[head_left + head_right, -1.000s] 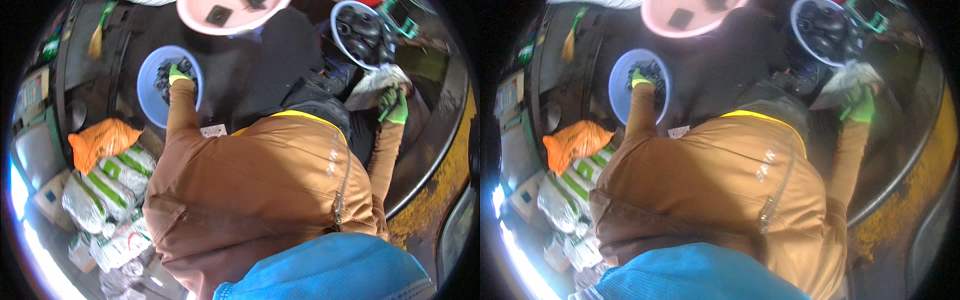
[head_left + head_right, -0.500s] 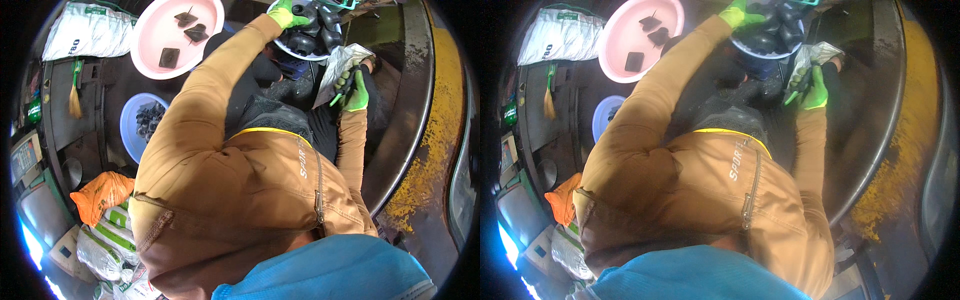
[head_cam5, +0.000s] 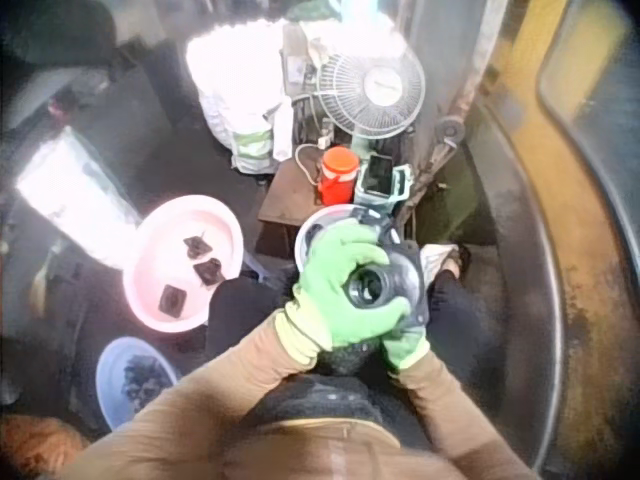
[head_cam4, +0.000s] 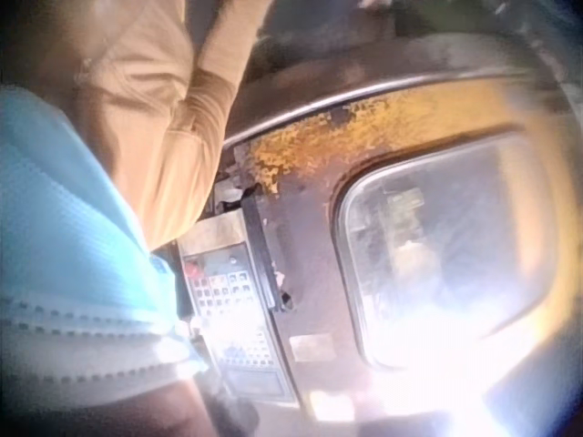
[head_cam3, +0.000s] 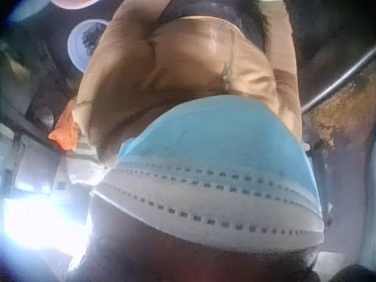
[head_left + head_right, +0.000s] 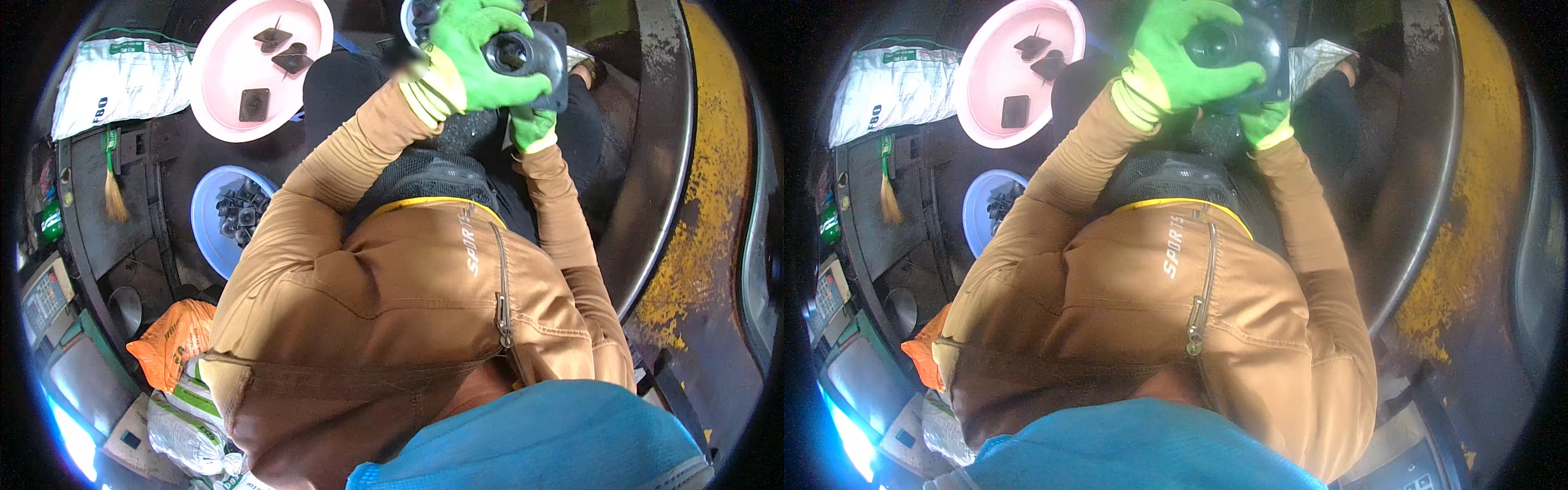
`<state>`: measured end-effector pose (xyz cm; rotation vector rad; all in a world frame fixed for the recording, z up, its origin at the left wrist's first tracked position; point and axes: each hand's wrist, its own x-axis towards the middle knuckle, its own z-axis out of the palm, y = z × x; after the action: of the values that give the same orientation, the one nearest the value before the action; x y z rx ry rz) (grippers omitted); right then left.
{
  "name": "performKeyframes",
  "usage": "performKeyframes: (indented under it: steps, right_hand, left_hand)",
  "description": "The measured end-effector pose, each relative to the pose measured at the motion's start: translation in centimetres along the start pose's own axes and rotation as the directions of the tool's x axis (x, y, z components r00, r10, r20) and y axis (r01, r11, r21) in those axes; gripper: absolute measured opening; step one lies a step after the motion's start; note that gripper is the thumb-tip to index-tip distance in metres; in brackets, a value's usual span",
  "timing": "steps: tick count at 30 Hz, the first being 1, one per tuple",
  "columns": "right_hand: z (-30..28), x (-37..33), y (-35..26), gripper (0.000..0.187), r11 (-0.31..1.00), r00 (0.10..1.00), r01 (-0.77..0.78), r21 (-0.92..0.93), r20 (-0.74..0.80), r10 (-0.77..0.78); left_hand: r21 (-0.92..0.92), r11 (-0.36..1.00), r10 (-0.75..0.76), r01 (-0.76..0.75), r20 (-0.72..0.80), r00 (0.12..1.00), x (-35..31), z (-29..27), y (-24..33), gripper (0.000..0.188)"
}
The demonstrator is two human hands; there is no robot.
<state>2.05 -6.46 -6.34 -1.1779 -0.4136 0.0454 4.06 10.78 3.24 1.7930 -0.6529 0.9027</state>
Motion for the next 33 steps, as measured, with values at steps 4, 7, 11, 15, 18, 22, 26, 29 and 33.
performKeyframes:
  steps: [4,7,11,15,18,22,26,29,33]
  right_hand:
    - [3.2,0.2,-2.4,0.033,0.956,0.984,0.166,-0.242,-0.019,-0.176]
    - [4.8,0.1,-4.4,0.033,0.974,0.990,0.087,-0.211,-0.093,-0.108]
    - [5.3,0.3,-6.5,0.025,0.938,0.994,0.072,-0.339,-0.048,-0.093]
    - [4.5,0.0,-8.4,0.027,0.857,0.994,0.071,-0.510,0.107,-0.018]
    - [3.6,-0.6,-9.8,0.045,0.851,0.981,0.002,-0.525,0.165,0.100]
    - [2.3,-1.1,-10.6,0.054,0.846,0.886,0.241,-0.476,0.464,0.009]
    - [0.7,-2.1,-9.8,0.061,0.959,0.862,-0.207,-0.194,0.427,0.272]
    - [-0.5,-3.3,-7.5,0.060,0.981,0.869,-0.113,-0.156,0.462,0.174]
    - [-1.5,-4.3,-3.7,0.060,0.944,0.872,-0.317,0.094,0.419,0.251]
  left_hand:
    - [-0.234,0.908,-0.333,0.348,0.103,0.937,-0.6,0.7,3.9,0.055]
    - [-0.170,0.961,-0.211,0.220,0.071,0.975,-1.1,0.9,4.6,0.048]
    - [-0.147,0.954,-0.254,0.260,0.058,0.965,-1.1,1.0,5.3,0.040]
    - [-0.245,0.940,-0.227,0.239,0.077,0.971,-0.7,0.5,6.2,0.037]
    - [-0.251,0.865,-0.360,0.434,0.293,0.886,-0.8,-0.4,6.5,0.047]
    - [-0.415,0.837,-0.181,0.357,0.405,0.896,-0.9,-0.6,5.6,0.037]
    - [-0.455,0.799,-0.101,0.393,0.542,0.834,-1.1,-0.5,4.7,0.037]
    - [-0.460,0.758,-0.078,0.462,0.639,0.765,-1.1,-0.8,4.5,0.039]
    - [-0.409,0.698,-0.039,0.588,0.798,0.602,-1.1,-1.2,3.7,0.040]
